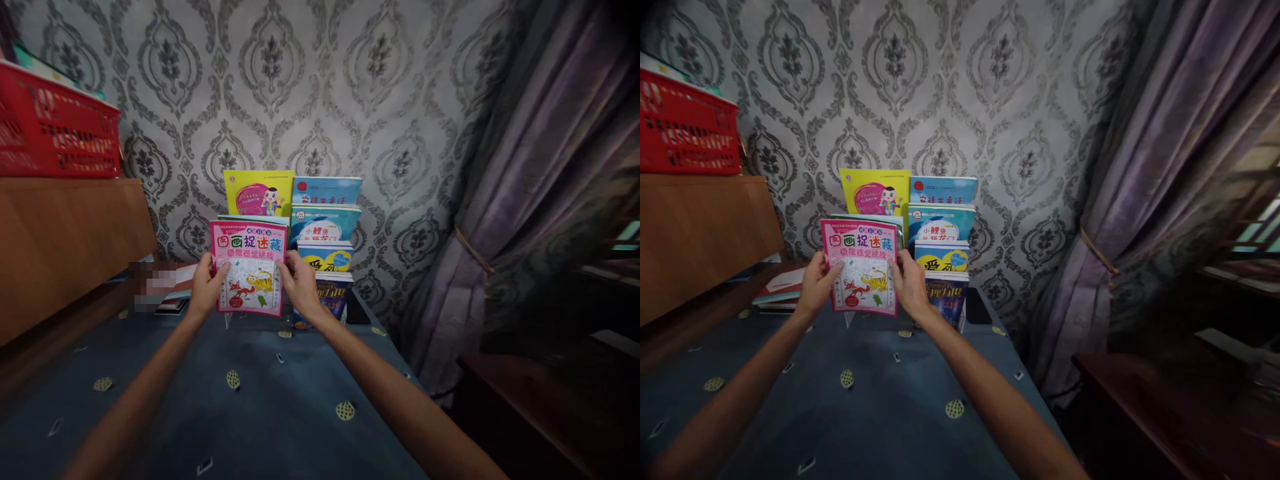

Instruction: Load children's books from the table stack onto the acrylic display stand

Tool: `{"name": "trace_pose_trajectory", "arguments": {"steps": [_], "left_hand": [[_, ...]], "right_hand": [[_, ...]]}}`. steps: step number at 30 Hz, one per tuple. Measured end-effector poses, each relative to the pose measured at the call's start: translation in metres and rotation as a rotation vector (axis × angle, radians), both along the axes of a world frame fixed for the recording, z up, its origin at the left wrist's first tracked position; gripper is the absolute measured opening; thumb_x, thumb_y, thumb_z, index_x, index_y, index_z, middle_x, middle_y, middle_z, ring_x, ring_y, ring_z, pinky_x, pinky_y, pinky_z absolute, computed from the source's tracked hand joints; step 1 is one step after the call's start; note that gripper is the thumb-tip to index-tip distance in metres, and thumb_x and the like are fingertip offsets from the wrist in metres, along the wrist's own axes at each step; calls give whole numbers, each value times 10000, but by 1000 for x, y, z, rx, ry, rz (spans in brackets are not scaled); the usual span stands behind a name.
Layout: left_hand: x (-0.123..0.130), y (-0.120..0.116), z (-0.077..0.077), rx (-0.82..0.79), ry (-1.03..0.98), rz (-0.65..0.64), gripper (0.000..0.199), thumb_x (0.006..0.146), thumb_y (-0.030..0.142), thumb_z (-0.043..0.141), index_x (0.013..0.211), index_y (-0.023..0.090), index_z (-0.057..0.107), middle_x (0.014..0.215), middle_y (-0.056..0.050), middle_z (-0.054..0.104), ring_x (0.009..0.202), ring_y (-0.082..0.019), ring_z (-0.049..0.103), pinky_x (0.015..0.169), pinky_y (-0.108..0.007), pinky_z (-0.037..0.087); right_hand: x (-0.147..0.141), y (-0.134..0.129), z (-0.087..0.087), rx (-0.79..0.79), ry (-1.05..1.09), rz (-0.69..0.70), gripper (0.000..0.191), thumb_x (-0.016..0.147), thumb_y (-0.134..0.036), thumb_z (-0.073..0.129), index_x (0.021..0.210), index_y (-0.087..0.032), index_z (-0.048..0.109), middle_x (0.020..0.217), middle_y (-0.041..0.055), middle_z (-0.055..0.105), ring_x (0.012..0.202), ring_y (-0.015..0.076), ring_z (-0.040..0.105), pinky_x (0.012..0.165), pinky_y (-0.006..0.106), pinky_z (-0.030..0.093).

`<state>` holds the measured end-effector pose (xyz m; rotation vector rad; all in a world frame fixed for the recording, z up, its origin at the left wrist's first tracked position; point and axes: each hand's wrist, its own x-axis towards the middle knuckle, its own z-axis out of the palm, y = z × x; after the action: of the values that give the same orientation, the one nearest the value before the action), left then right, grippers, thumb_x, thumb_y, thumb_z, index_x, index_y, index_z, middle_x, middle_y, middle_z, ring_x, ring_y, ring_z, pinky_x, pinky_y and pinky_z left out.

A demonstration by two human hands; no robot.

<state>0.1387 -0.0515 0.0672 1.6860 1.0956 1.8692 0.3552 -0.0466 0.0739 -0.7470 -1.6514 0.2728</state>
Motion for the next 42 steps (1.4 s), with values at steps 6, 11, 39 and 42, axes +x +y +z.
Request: {"name": "trace_pose_trajectory", "arguments": {"steps": [6, 11, 39, 42], "left_hand": [[-7, -5, 18, 66, 243, 197, 255, 826, 455, 580, 778, 213, 517, 714, 24, 558, 654, -154, 514, 603, -262, 391], [-9, -11, 26, 137, 359, 331, 277, 856, 435, 576, 719, 210, 489, 697, 22, 547, 634, -144, 485, 612, -271, 368], [3, -3, 49, 362, 214, 325, 179, 879, 364, 617, 939, 198, 647, 904, -36, 679, 834, -176, 608, 694, -259, 508], [3, -1, 46, 337, 202, 285, 177, 882, 351, 611, 966, 199, 645, 934, -38, 683, 867, -180, 613, 707, -263, 521]], "right_hand": [[6, 2, 8, 47, -19, -26, 156, 944, -374, 490, 879, -237, 528, 714, 5, 574, 625, 165, 518, 592, 312, 380], [7, -2, 10, 82, -4, -16, 133, 955, -361, 489, 912, -240, 524, 727, 4, 577, 618, 160, 531, 597, 323, 400], [12, 10, 38, 333, -6, -71, 216, 1028, -381, 415, 1035, -240, 579, 917, 48, 636, 830, 200, 585, 759, 376, 513], [12, 13, 35, 306, -15, -68, 221, 1027, -389, 408, 1048, -241, 572, 927, 53, 634, 839, 203, 581, 773, 381, 511]]}}
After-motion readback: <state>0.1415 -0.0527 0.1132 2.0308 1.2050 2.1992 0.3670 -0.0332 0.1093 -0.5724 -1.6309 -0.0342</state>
